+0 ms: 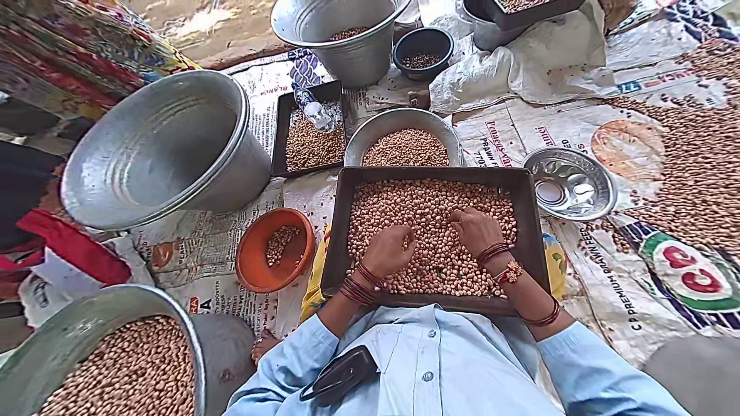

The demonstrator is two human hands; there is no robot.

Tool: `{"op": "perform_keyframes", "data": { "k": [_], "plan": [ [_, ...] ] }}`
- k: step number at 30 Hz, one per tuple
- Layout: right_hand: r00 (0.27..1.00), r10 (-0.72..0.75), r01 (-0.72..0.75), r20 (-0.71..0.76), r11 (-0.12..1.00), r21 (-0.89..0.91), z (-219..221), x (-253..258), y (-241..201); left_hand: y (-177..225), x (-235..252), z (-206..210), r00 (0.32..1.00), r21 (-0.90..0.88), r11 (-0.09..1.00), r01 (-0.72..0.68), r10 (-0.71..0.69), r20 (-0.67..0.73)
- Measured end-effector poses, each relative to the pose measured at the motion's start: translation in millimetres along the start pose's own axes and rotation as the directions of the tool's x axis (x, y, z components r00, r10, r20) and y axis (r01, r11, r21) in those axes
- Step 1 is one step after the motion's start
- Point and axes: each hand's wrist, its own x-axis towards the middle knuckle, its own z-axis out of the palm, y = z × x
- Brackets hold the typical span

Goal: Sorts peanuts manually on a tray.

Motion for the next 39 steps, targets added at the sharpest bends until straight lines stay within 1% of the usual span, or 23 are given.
{"op": "perform_keyframes", "data": {
  "k": [1,3,4,6,8,10,11,14,17,19,21,22,23,24,25,27,29,30,32,33,35,37,39],
  "plan": [
    [1.000,0.004,-0.004,0.008,1.000,-0.001,-0.5,-0.7,-0.4,-5.0,4.5,-5.6,0.998,-0.154,0.988,-0.019,0.010,-0.056],
    [1.000,0.010,-0.010,0.013,1.000,0.009,-1.2,-2.5,-1.7,-11.8,18.0,-14.7,0.992,-0.433,0.900,-0.045,-0.010,-0.125],
    [1.000,0.017,-0.017,0.015,1.000,0.009,-1.3,-2.7,-2.8,-12.4,26.2,-19.3,0.989,-0.477,0.878,-0.044,-0.029,-0.143],
    [0.999,0.040,-0.039,0.028,0.999,-0.020,-1.7,-2.2,-6.2,-4.3,42.1,-27.0,0.982,-0.368,0.929,-0.036,-0.036,-0.187],
    [0.997,0.061,-0.060,0.042,0.998,-0.035,-1.7,-2.4,-8.6,5.2,58.5,-24.7,0.966,-0.151,0.985,-0.083,0.042,-0.257],
    [0.996,0.076,-0.075,0.046,0.997,-0.031,-2.2,-3.7,-10.1,11.0,72.6,-19.5,0.965,0.016,0.993,-0.116,0.116,-0.235],
    [0.995,0.085,-0.084,0.056,0.996,-0.030,-3.3,-4.4,-10.9,13.7,78.0,-16.8,0.973,0.071,0.992,-0.108,0.120,-0.198],
    [0.990,0.116,-0.115,0.083,0.993,-0.020,-6.1,-6.0,-10.7,19.8,86.7,-9.4,0.988,0.193,0.979,-0.067,0.091,-0.121],
    [0.987,0.130,-0.131,0.093,0.991,0.002,-7.3,-8.6,-9.2,16.8,86.3,-5.4,0.979,0.220,0.971,-0.091,0.128,-0.160],
    [0.989,0.121,-0.123,0.081,0.992,0.012,-6.3,-9.6,-8.2,8.8,84.4,-10.2,0.967,0.092,0.991,-0.098,0.116,-0.226],
    [0.991,0.119,-0.120,0.069,0.993,0.014,-5.4,-10.4,-7.0,2.2,82.0,-18.8,0.963,-0.213,0.974,-0.071,0.011,-0.270],
    [0.991,0.118,-0.120,0.065,0.993,0.023,-5.4,-11.3,-6.7,0.1,79.8,-23.5,0.973,-0.392,0.919,-0.040,-0.053,-0.223],
    [0.991,0.118,-0.120,0.060,0.992,0.031,-5.1,-11.8,-6.3,-0.7,77.3,-25.8,0.982,-0.519,0.855,-0.012,-0.088,-0.167],
    [0.991,0.120,-0.122,0.058,0.992,0.032,-5.2,-12.0,-6.2,-0.1,75.8,-25.3,0.987,-0.565,0.825,0.013,-0.102,-0.126],
    [0.991,0.121,-0.123,0.057,0.992,0.028,-5.3,-11.9,-6.1,3.1,75.0,-22.9,0.989,-0.524,0.851,0.039,-0.107,-0.101],
    [0.988,0.136,-0.137,0.077,0.990,0.013,-5.9,-10.1,-6.1,13.5,74.7,-12.5,0.991,-0.280,0.959,0.041,-0.076,-0.114],
    [0.984,0.149,-0.150,0.095,0.989,0.006,-6.7,-8.7,-5.2,25.2,74.1,-2.1,0.993,-0.049,0.998,0.031,-0.036,-0.113],
    [0.982,0.156,-0.158,0.106,0.987,0.008,-7.4,-8.4,-4.7,30.0,74.1,0.8,0.996,0.023,0.999,0.038,-0.036,-0.075],
    [0.978,0.167,-0.171,0.127,0.985,0.026,-8.6,-8.3,-1.7,35.4,74.0,4.2,0.999,0.091,0.995,0.041,-0.038,-0.030],
    [0.976,0.172,-0.178,0.135,0.983,0.033,-8.9,-8.0,0.3,36.0,72.9,3.4,0.999,0.086,0.996,0.039,-0.037,-0.018],
    [0.976,0.171,-0.178,0.138,0.983,0.040,-8.3,-9.2,3.0,31.0,67.6,1.2,0.999,-0.023,0.999,0.024,-0.025,-0.032],
    [0.979,0.160,-0.168,0.127,0.984,0.052,-10.1,-14.6,3.5,22.1,61.8,0.6,1.000,-0.279,0.960,0.023,-0.023,0.005],
    [0.981,0.132,-0.144,0.141,0.987,0.074,-17.3,-24.8,-2.5,18.2,52.9,2.7,0.995,-0.586,0.806,0.075,-0.025,0.093]
  ]
}}
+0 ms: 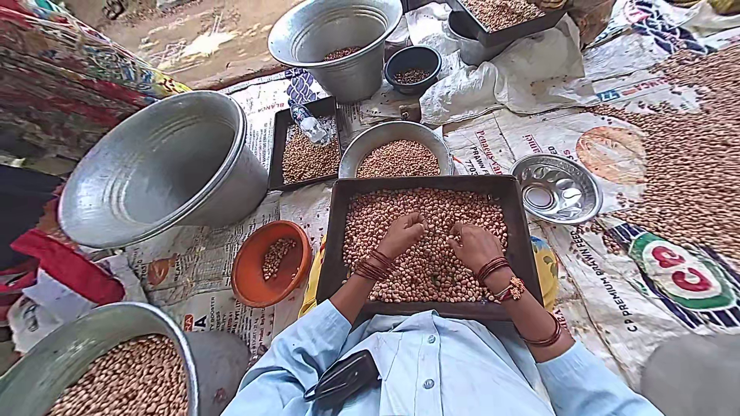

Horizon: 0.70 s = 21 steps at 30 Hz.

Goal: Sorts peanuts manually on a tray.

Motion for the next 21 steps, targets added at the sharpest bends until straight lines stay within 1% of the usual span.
{"op": "perform_keyframes", "data": {
  "k": [1,2,4,5,6,7,8,9,10,11,12,13,14,15,16,17,18,19,20,21],
  "plan": [
    [0.999,-0.032,0.032,0.012,0.999,0.011,-2.9,-7.1,-4.8,-2.3,-4.9,3.5,0.999,-0.145,0.989,0.032,-0.028,0.030],
    [0.997,-0.075,0.074,0.028,0.997,0.020,-5.3,-14.1,-10.5,-3.5,-10.3,7.7,0.995,-0.224,0.971,0.084,-0.071,0.065],
    [0.979,-0.195,0.194,0.051,0.980,0.036,-8.6,-26.4,-22.1,-0.1,-20.2,17.6,0.967,-0.246,0.938,0.246,-0.221,0.125],
    [0.962,-0.267,0.264,0.059,0.963,0.047,-9.2,-31.0,-27.6,3.3,-24.2,21.3,0.939,-0.244,0.910,0.335,-0.301,0.165],
    [0.940,-0.334,0.331,0.062,0.942,0.061,-9.5,-34.8,-32.8,6.8,-27.9,24.1,0.914,-0.281,0.875,0.395,-0.343,0.217],
    [0.921,-0.384,0.380,0.070,0.923,0.067,-10.5,-37.5,-38.0,7.9,-31.5,27.6,0.909,-0.349,0.844,0.407,-0.338,0.242],
    [0.905,-0.419,0.413,0.078,0.907,0.076,-12.1,-38.8,-42.6,5.6,-34.6,29.7,0.917,-0.440,0.810,0.389,-0.294,0.270],
    [0.892,-0.450,0.445,0.054,0.892,0.086,-12.3,-37.5,-44.4,-2.1,-35.0,31.0,0.924,-0.527,0.768,0.365,-0.231,0.304],
    [0.879,-0.477,0.477,-0.027,0.873,0.107,-10.7,-33.5,-42.9,-7.0,-35.0,30.0,0.922,-0.579,0.728,0.368,-0.203,0.330],
    [0.862,-0.487,0.503,-0.140,0.857,0.113,-7.8,-25.8,-39.3,-10.4,-35.0,25.1,0.920,-0.591,0.717,0.370,-0.191,0.343],
    [0.853,-0.467,0.499,-0.231,0.861,0.099,-6.9,-15.9,-35.8,-10.3,-35.8,17.8,0.926,-0.576,0.735,0.357,-0.199,0.320],
    [0.846,-0.439,0.479,-0.304,0.875,0.069,-6.3,-4.5,-32.1,-8.2,-37.9,7.7,0.941,-0.532,0.781,0.326,-0.213,0.263],
    [0.851,-0.402,0.443,-0.339,0.895,0.050,-7.1,6.8,-28.7,-6.6,-41.1,-5.2,0.961,-0.474,0.837,0.272,-0.216,0.171],
    [0.863,-0.369,0.404,-0.345,0.914,0.032,-8.3,17.5,-25.9,-6.0,-45.6,-21.4,0.975,-0.409,0.886,0.217,-0.215,0.052],
    [0.881,-0.341,0.367,-0.329,0.930,0.017,-9.3,27.1,-23.8,-5.6,-51.8,-39.6,0.973,-0.343,0.924,0.167,-0.211,-0.092],
    [0.896,-0.320,0.337,-0.308,0.942,-0.001,-9.2,35.6,-22.5,-7.1,-58.9,-59.6,0.950,-0.264,0.956,0.129,-0.195,-0.244],
    [0.908,-0.307,0.313,-0.284,0.949,-0.024,-8.4,42.6,-21.8,-9.1,-66.8,-79.2,0.903,-0.158,0.980,0.121,-0.175,-0.393],
    [0.915,-0.300,0.298,-0.269,0.953,-0.049,-6.3,49.0,-21.0,-10.9,-75.7,-98.1,0.837,-0.014,0.986,0.163,-0.146,-0.528],
    [0.922,-0.292,0.284,-0.254,0.956,-0.068,-4.0,54.0,-20.7,-13.0,-84.6,-115.1,0.764,0.147,0.956,0.252,-0.104,-0.637],
    [0.925,-0.288,0.277,-0.248,0.958,-0.078,-1.9,57.2,-20.9,-10.4,-93.1,-127.5,0.708,0.253,0.900,0.354,-0.082,-0.701]
  ]
}}
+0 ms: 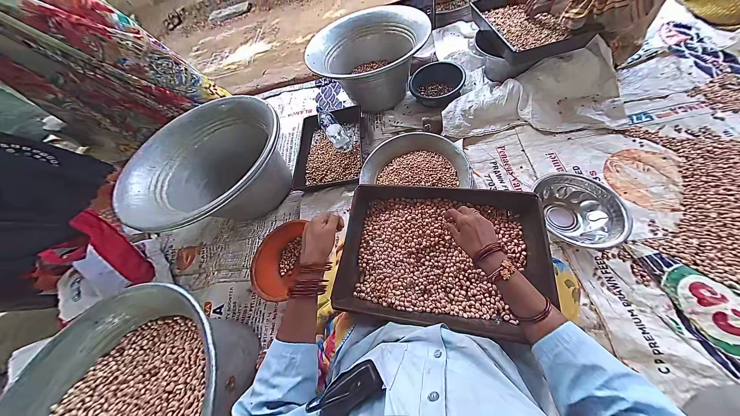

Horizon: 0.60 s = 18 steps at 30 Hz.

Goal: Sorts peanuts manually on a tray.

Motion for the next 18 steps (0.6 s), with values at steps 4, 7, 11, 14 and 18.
{"op": "perform_keyframes", "data": {
  "k": [4,7,11,14,18],
  "plan": [
    [0.999,-0.007,0.008,-0.049,1.000,0.018,5.5,2.2,-1.4,3.8,5.3,-6.7,0.981,0.218,0.961,-0.168,0.185,-0.057],
    [0.997,0.000,0.003,-0.073,0.999,0.041,7.6,1.1,-1.8,28.3,8.2,33.7,0.918,0.105,0.912,-0.397,0.395,0.039],
    [0.991,0.003,0.002,-0.137,0.999,0.041,10.8,-5.9,4.9,72.8,8.0,84.9,0.837,0.074,0.849,-0.523,0.496,0.231],
    [0.984,-0.063,0.084,-0.169,0.989,0.118,12.1,-12.5,18.3,87.3,11.0,112.1,0.803,0.125,0.826,-0.549,0.481,0.351],
    [0.983,-0.123,0.170,-0.133,0.882,0.440,4.7,-25.2,41.1,82.2,15.0,130.4,0.763,0.117,0.793,-0.598,0.519,0.385]
  ]
}}
